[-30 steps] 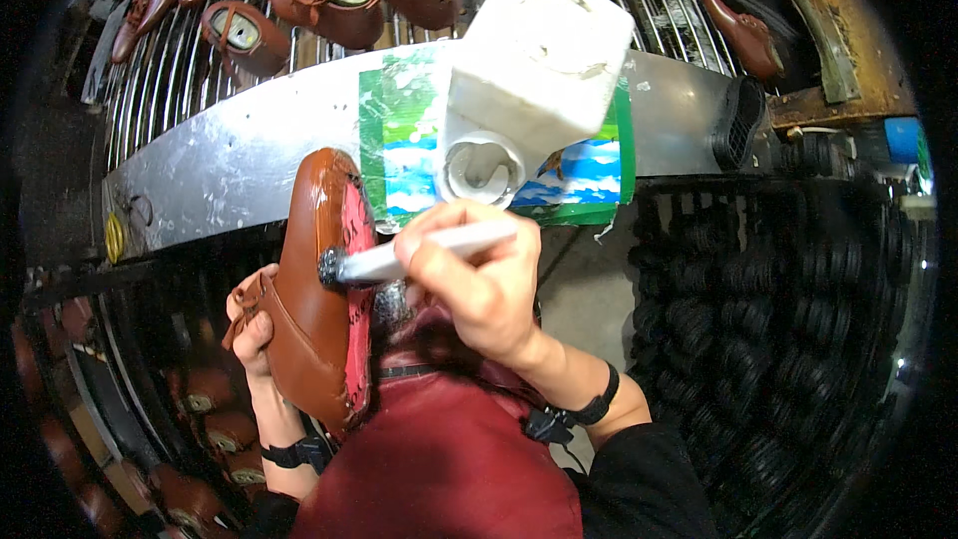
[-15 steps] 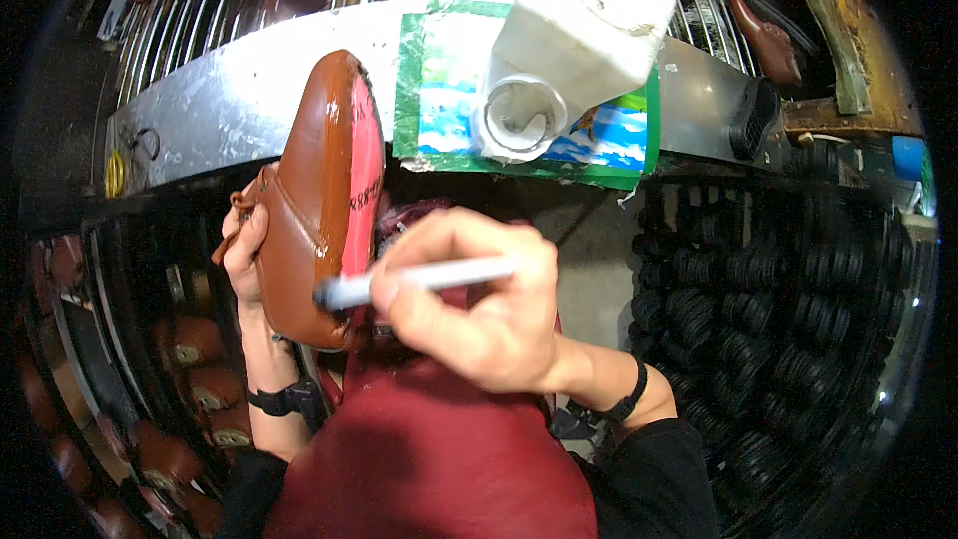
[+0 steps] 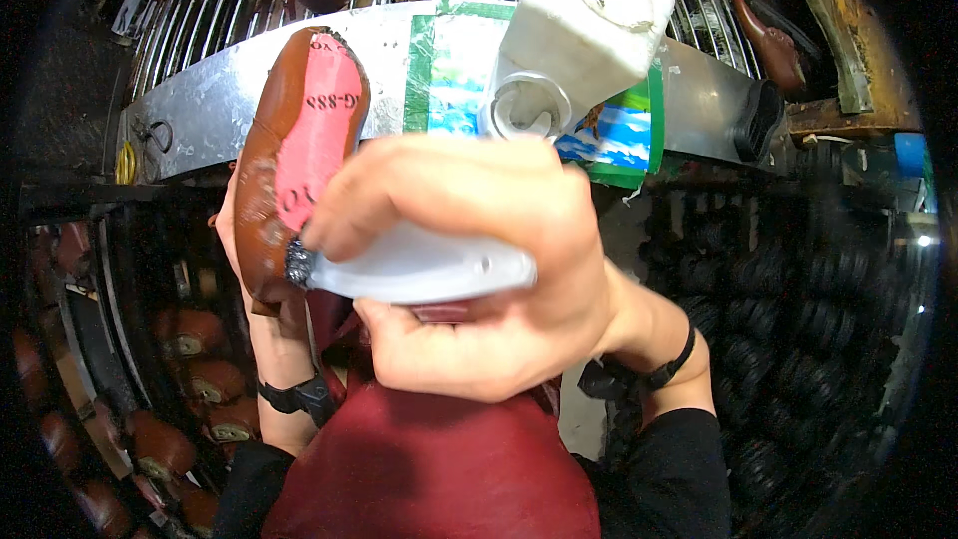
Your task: Apply adhesive to shoe uppers using a brush and attach rubber soles.
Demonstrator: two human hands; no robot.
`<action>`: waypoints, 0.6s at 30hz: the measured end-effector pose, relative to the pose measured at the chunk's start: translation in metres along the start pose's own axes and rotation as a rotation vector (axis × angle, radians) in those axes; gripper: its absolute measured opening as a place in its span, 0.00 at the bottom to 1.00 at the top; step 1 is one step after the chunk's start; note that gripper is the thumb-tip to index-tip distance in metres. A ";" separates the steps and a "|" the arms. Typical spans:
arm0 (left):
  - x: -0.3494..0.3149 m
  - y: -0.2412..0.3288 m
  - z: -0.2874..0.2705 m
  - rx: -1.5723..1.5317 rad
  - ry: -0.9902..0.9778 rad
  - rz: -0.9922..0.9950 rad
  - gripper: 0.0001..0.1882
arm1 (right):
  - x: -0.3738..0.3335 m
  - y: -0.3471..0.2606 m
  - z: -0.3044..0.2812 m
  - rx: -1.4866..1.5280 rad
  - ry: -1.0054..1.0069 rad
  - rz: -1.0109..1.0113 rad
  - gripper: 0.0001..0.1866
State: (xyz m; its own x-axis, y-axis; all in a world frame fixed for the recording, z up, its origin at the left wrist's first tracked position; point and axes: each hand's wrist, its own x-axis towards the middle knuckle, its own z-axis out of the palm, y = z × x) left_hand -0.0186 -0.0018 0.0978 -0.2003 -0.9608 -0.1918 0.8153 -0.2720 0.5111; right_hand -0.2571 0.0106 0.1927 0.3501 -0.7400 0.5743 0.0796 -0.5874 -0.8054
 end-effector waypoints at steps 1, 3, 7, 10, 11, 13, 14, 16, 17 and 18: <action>-0.002 -0.007 0.007 0.312 0.106 0.107 0.19 | 0.006 0.002 -0.003 0.042 -0.016 0.004 0.17; 0.001 -0.018 0.019 0.934 0.300 0.309 0.23 | 0.015 0.017 -0.015 0.068 -0.037 -0.065 0.17; -0.012 -0.024 0.011 0.181 0.189 0.148 0.24 | 0.037 0.050 -0.051 -0.025 -0.100 0.087 0.15; 0.006 -0.006 -0.004 0.219 0.205 0.090 0.25 | 0.036 0.078 -0.049 0.176 0.299 0.348 0.06; 0.005 -0.004 -0.020 0.194 0.101 0.140 0.24 | 0.035 0.078 -0.040 0.247 0.397 0.428 0.07; 0.014 0.008 0.001 0.012 0.192 0.048 0.21 | 0.010 0.087 -0.008 0.404 0.542 0.543 0.11; 0.019 0.013 -0.018 0.126 0.208 0.109 0.20 | -0.005 0.087 0.011 0.507 0.645 0.611 0.11; 0.040 0.029 -0.019 0.384 0.265 0.255 0.17 | -0.021 0.078 0.031 0.671 0.814 0.711 0.12; 0.055 0.038 -0.012 0.527 0.316 0.344 0.15 | -0.024 0.079 0.034 0.738 0.873 0.752 0.12; 0.075 0.052 -0.010 0.720 0.385 0.475 0.13 | -0.028 0.079 0.033 0.741 0.914 0.751 0.13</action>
State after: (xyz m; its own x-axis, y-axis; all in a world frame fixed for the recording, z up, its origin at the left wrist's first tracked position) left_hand 0.0142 -0.0869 0.1018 0.3649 -0.9306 -0.0282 0.2086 0.0521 0.9766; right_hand -0.2292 -0.0043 0.1082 -0.1745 -0.9147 -0.3645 0.7165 0.1360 -0.6842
